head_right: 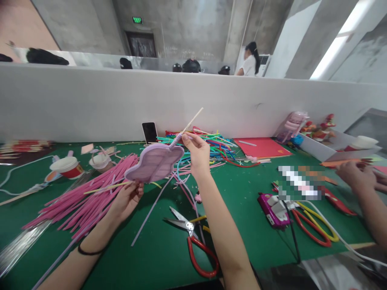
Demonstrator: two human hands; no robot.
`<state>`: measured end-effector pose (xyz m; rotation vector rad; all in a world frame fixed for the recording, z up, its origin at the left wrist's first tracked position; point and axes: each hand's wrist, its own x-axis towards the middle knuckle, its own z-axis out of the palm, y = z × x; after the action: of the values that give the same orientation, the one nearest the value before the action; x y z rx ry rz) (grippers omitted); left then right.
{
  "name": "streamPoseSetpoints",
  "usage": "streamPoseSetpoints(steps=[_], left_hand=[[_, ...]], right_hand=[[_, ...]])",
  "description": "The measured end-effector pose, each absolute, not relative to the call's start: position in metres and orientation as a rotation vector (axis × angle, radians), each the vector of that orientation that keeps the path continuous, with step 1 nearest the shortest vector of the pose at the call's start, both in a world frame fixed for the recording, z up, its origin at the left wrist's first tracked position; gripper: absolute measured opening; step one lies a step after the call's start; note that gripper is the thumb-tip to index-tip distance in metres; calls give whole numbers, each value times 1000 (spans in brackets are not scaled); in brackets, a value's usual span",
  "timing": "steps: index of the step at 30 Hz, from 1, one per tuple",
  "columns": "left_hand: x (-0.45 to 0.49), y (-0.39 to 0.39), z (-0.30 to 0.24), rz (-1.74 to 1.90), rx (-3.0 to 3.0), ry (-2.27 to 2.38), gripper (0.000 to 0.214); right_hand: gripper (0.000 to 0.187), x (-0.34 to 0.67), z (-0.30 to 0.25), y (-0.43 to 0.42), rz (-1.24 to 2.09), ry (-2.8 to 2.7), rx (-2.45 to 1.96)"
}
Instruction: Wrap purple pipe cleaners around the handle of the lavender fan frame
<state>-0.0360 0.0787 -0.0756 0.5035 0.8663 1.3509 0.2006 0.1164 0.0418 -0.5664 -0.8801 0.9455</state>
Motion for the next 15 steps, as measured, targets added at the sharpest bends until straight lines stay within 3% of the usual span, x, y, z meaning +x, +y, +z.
streamPoseSetpoints(steps=[11,15], left_hand=[[-30,79,-75,1269,504,899,19],[-31,79,-68,1297,496,849,36]], right_hand=[[22,196,41,114,999,-936,-559],[22,194,40,113,1021,-982,-566]])
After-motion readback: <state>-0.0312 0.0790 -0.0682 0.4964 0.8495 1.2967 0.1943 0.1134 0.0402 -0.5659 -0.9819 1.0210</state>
